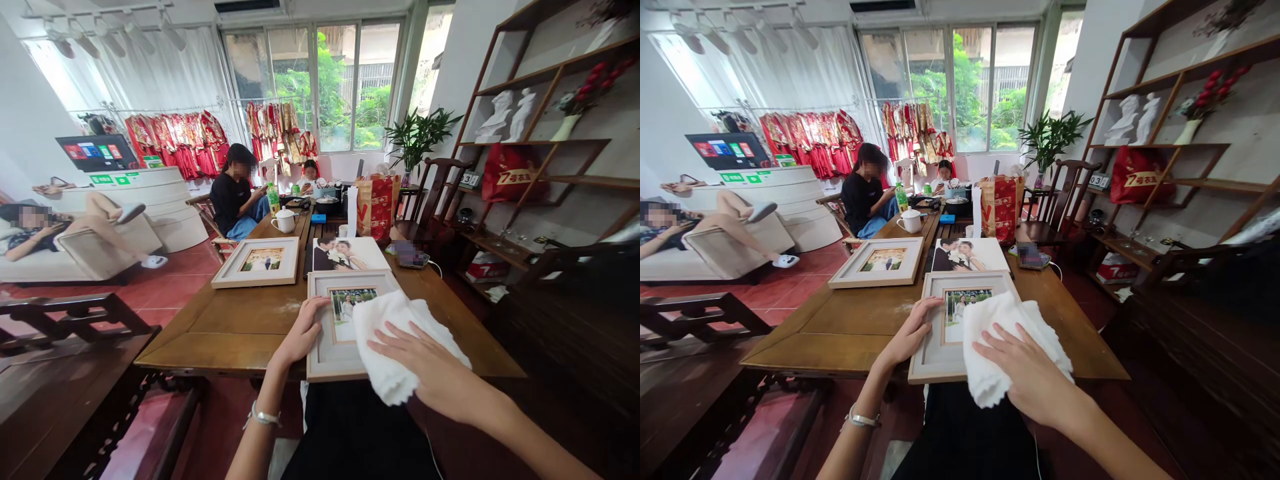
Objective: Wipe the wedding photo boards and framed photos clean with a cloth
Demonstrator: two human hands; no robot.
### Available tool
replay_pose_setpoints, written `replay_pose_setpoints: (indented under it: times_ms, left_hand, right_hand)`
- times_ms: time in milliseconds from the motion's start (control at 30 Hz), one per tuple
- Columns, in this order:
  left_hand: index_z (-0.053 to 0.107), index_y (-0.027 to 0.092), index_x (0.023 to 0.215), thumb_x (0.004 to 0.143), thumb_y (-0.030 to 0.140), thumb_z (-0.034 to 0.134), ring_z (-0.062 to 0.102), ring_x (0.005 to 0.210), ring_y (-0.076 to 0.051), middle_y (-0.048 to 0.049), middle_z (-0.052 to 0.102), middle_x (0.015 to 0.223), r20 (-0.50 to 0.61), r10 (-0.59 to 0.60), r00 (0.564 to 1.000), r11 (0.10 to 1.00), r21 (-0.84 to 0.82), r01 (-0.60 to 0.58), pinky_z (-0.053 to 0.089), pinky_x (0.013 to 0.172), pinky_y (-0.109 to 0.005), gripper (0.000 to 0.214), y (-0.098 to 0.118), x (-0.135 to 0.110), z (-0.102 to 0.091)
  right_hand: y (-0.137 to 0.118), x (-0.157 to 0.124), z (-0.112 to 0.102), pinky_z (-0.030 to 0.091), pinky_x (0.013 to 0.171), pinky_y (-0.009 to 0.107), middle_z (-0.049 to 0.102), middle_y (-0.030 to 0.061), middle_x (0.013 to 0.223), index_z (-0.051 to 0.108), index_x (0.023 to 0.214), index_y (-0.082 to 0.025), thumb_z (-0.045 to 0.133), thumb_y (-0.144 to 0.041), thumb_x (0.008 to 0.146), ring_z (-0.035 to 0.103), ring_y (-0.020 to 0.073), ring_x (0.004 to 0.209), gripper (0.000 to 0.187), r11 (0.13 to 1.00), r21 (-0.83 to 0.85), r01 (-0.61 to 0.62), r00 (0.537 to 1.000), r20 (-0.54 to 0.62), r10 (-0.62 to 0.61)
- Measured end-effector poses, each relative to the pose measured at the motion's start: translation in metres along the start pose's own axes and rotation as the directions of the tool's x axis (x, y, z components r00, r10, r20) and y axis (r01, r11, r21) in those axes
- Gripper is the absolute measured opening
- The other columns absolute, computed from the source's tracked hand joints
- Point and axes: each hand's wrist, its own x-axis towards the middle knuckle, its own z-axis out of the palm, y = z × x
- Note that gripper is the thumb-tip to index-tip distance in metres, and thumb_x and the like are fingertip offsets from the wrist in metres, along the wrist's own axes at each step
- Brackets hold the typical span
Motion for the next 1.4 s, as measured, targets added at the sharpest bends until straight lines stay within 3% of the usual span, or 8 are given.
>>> replay_pose_setpoints:
  times_ms: [167, 433, 567, 700, 833, 1067, 1200, 1400]
  left_hand:
    - [0.046, 0.022, 0.123, 0.069, 0.001, 0.034, 0.028, 0.131, -0.02, -0.0065, 0.044, 0.132, -0.001, 0.009, 1.0, 1.0, 0.012, -0.009, 0.018, 0.114, -0.045, 0.059, 0.0, 0.0, 0.0]
    - [0.045, 0.021, 0.124, 0.07, 0.002, 0.035, 0.028, 0.132, -0.021, -0.0066, 0.043, 0.133, 0.006, 0.014, 1.0, 1.0, 0.017, -0.014, 0.016, 0.114, -0.046, 0.058, -0.001, 0.0, -0.001]
    - [0.045, 0.022, 0.124, 0.07, 0.003, 0.036, 0.028, 0.132, -0.022, -0.0063, 0.043, 0.134, 0.004, 0.011, 1.0, 1.0, 0.009, -0.011, 0.017, 0.114, -0.046, 0.058, -0.002, 0.0, -0.001]
    - [0.046, 0.022, 0.124, 0.07, 0.003, 0.036, 0.029, 0.131, -0.022, -0.0063, 0.044, 0.132, 0.001, 0.02, 1.0, 1.0, 0.006, -0.02, 0.016, 0.114, -0.046, 0.057, -0.001, 0.0, -0.001]
    - [0.045, 0.022, 0.124, 0.07, 0.003, 0.036, 0.029, 0.131, -0.022, -0.0064, 0.044, 0.132, 0.0, 0.022, 1.0, 1.0, 0.007, -0.022, 0.017, 0.113, -0.046, 0.057, -0.001, 0.0, -0.001]
    - [0.045, 0.02, 0.124, 0.069, 0.002, 0.035, 0.029, 0.131, -0.021, -0.0068, 0.044, 0.131, -0.003, 0.023, 1.0, 1.0, 0.002, -0.023, 0.018, 0.114, -0.044, 0.059, -0.001, 0.0, 0.0]
    - [0.045, 0.021, 0.124, 0.069, 0.001, 0.034, 0.028, 0.131, -0.021, -0.0062, 0.044, 0.132, 0.0, 0.02, 1.0, 1.0, 0.001, -0.02, 0.018, 0.114, -0.044, 0.059, -0.001, 0.0, -0.001]
    - [0.045, 0.021, 0.124, 0.07, 0.002, 0.035, 0.027, 0.132, -0.022, -0.0067, 0.044, 0.133, 0.005, 0.017, 1.0, 1.0, 0.005, -0.017, 0.016, 0.114, -0.044, 0.058, 0.0, 0.0, -0.001]
  right_hand:
    - [0.032, -0.016, -0.005, 0.025, 0.108, 0.053, 0.043, -0.0038, 0.14, 0.046, 0.132, -0.031, 0.037, 0.0, 0.055, 0.03, 0.0227, 0.133, 0.084, 0.979, -0.078, -0.187, 0.982, -0.055, 0.183]
    - [0.054, 0.079, -0.005, 0.021, 0.106, 0.055, 0.039, 0.0075, 0.143, 0.038, 0.139, -0.018, 0.038, -0.001, 0.069, 0.025, 0.0284, 0.135, 0.072, 0.907, -0.165, -0.388, 0.911, -0.218, 0.35]
    - [0.048, 0.11, -0.001, 0.017, 0.106, 0.058, 0.034, 0.0129, 0.145, 0.037, 0.138, -0.013, 0.039, 0.001, 0.067, 0.021, 0.03, 0.136, 0.072, 0.923, -0.131, -0.361, 0.918, -0.227, 0.326]
    - [0.02, 0.098, 0.001, 0.016, 0.109, 0.052, 0.035, 0.007, 0.146, 0.039, 0.138, -0.018, 0.039, 0.002, 0.06, 0.02, 0.0239, 0.137, 0.081, 0.975, -0.088, -0.202, 0.974, -0.122, 0.191]
    - [-0.008, 0.049, -0.006, 0.022, 0.107, 0.054, 0.038, 0.0064, 0.144, 0.042, 0.136, -0.02, 0.037, 0.002, 0.055, 0.023, 0.0253, 0.136, 0.084, 0.997, 0.035, -0.066, 0.997, 0.033, 0.064]
    - [0.001, -0.027, -0.009, 0.027, 0.107, 0.053, 0.046, -0.0022, 0.137, 0.045, 0.134, -0.031, 0.037, 0.001, 0.054, 0.034, 0.0261, 0.13, 0.087, 0.993, 0.022, -0.116, 0.991, 0.071, 0.115]
    - [0.027, -0.016, -0.006, 0.022, 0.106, 0.06, 0.047, -0.0024, 0.136, 0.047, 0.132, -0.031, 0.037, -0.001, 0.056, 0.035, 0.0276, 0.13, 0.083, 0.963, -0.036, -0.267, 0.964, -0.018, 0.267]
    - [0.066, 0.054, -0.004, 0.019, 0.105, 0.061, 0.034, 0.0033, 0.146, 0.036, 0.139, -0.023, 0.035, -0.001, 0.061, 0.021, 0.0245, 0.137, 0.081, 0.959, -0.014, -0.282, 0.952, -0.128, 0.278]
